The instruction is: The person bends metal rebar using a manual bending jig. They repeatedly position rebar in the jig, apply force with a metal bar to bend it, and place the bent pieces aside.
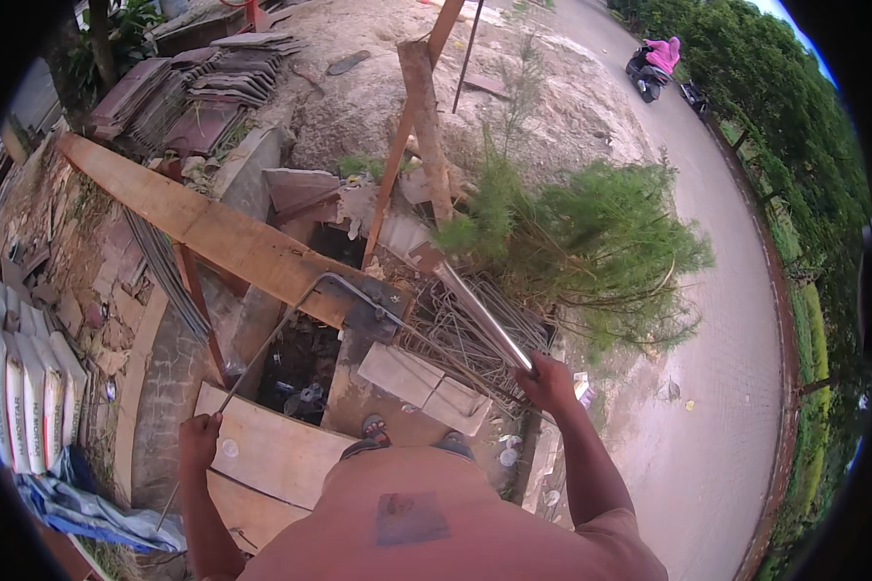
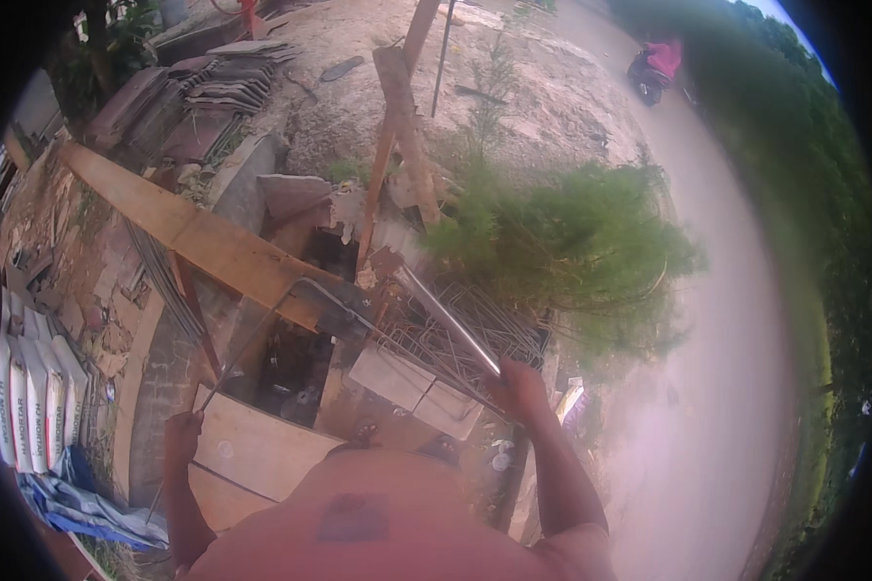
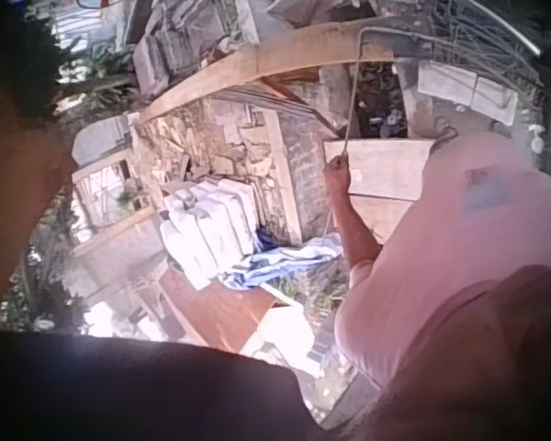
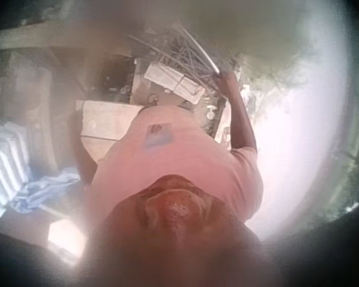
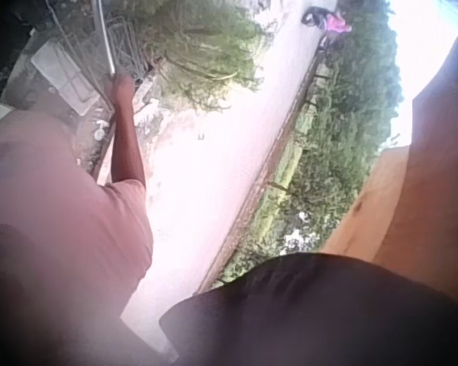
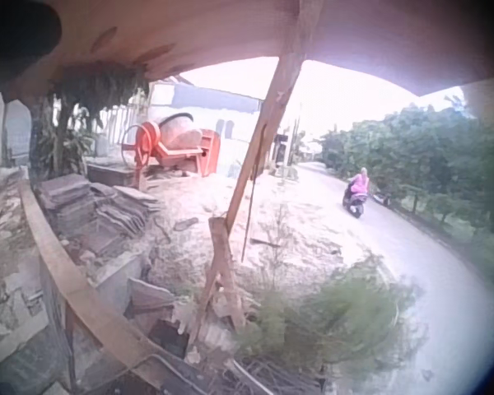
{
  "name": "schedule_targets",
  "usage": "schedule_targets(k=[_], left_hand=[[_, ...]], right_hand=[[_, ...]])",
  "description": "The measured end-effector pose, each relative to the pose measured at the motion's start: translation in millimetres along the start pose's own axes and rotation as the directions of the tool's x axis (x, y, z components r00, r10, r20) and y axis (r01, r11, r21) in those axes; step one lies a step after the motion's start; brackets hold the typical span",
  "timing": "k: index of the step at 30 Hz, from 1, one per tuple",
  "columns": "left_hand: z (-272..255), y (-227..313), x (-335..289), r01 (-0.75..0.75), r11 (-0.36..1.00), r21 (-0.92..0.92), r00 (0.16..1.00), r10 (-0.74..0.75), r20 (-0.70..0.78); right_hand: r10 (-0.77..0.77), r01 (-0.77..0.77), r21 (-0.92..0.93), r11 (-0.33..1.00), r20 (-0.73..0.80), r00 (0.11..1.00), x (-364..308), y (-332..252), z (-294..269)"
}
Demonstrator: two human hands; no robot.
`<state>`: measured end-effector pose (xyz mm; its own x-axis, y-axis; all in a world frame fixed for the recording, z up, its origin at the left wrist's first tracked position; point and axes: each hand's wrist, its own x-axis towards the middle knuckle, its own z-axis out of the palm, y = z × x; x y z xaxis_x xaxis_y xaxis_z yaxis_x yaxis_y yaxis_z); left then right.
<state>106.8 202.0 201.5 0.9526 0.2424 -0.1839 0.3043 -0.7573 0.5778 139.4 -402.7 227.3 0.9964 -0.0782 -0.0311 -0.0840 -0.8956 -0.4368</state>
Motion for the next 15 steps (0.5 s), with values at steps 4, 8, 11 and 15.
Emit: schedule_targets(k=[4, 8, 11, 15], left_hand=[[-0.5, 2.0, -3.8, 0.058, 0.997, 0.04, 0.998, -0.059, 0.014], [4.1, -4.2, -6.6, 0.082, 0.995, 0.051, 0.997, -0.082, 0.006], [4.5, 1.2, -7.1, 0.098, 0.991, 0.088, 0.995, -0.099, 0.012], [2.1, -2.6, -6.5, 0.127, 0.987, 0.103, 0.992, -0.128, 0.003]], right_hand=[[0.024, -0.027, -0.256, 0.966, -0.018, 1.0, 24.8, 31.1, -26.0], [-0.147, 0.135, -0.31, 0.941, -0.017, 0.989, 49.8, 56.9, -20.2], [-0.287, 0.239, -0.402, 0.884, -0.061, 0.956, 76.4, 66.5, -13.9], [-0.476, 0.395, -0.423, 0.816, -0.103, 0.873, 125.8, 66.3, -15.8]])
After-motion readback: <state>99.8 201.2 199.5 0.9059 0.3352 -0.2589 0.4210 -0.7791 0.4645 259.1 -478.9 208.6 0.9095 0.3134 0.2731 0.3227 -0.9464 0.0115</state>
